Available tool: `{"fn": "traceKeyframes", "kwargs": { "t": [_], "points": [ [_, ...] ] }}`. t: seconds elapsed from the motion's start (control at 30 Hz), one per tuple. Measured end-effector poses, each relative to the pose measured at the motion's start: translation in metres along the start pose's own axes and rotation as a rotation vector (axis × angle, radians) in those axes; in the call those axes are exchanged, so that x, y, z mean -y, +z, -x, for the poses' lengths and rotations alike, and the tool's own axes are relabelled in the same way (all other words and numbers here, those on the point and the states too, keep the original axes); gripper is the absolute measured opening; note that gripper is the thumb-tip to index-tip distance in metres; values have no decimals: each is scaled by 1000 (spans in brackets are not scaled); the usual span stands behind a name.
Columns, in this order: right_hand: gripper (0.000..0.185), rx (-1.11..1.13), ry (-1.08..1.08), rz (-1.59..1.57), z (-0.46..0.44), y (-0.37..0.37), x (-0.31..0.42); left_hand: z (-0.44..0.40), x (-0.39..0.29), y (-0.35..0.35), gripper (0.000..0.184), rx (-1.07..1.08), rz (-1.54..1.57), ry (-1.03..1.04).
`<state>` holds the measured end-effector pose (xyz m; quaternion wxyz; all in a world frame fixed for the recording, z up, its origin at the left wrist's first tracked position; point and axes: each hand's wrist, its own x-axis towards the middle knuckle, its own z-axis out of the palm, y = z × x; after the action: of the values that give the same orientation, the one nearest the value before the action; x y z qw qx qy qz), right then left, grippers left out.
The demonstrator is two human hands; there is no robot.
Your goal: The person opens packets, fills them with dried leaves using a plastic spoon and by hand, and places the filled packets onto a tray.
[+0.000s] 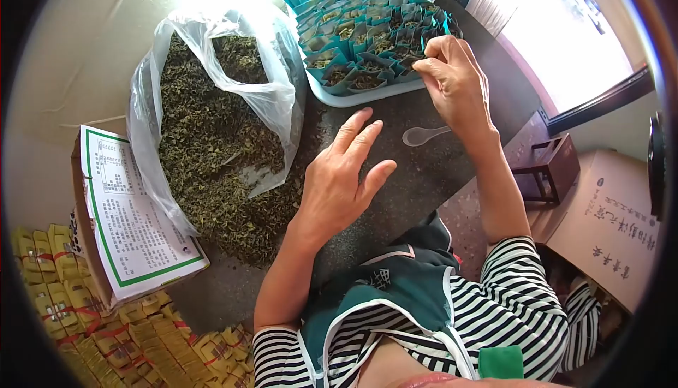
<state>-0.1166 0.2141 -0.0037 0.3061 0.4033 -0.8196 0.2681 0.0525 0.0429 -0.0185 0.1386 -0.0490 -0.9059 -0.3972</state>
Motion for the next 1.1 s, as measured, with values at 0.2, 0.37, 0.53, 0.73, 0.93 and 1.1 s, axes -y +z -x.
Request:
{"fn": "traceKeyframes", "kwargs": {
  "t": [0.2,0.37,0.53,0.73,0.93,1.1],
  "points": [
    [31,25,39,22,1,-18,11,23,-2,5,50,4,-52,33],
    [46,39,63,-562,-11,-84,43,36,-5,-11,36,-171,96,111],
    [58,-53,-168,-1003,-24,-110,74,28,-43,-84,53,-505,61,338],
    [53,-106,-107,-1046,-34,-101,125,35,-67,-108,84,-449,245,434],
    [48,-174,-63,-1055,-40,-93,133,18,-49,-130,87,-468,279,419],
    [44,-287,-34,-997,-11,-135,58,16,-78,-112,89,-444,338,475]
  ]
}}
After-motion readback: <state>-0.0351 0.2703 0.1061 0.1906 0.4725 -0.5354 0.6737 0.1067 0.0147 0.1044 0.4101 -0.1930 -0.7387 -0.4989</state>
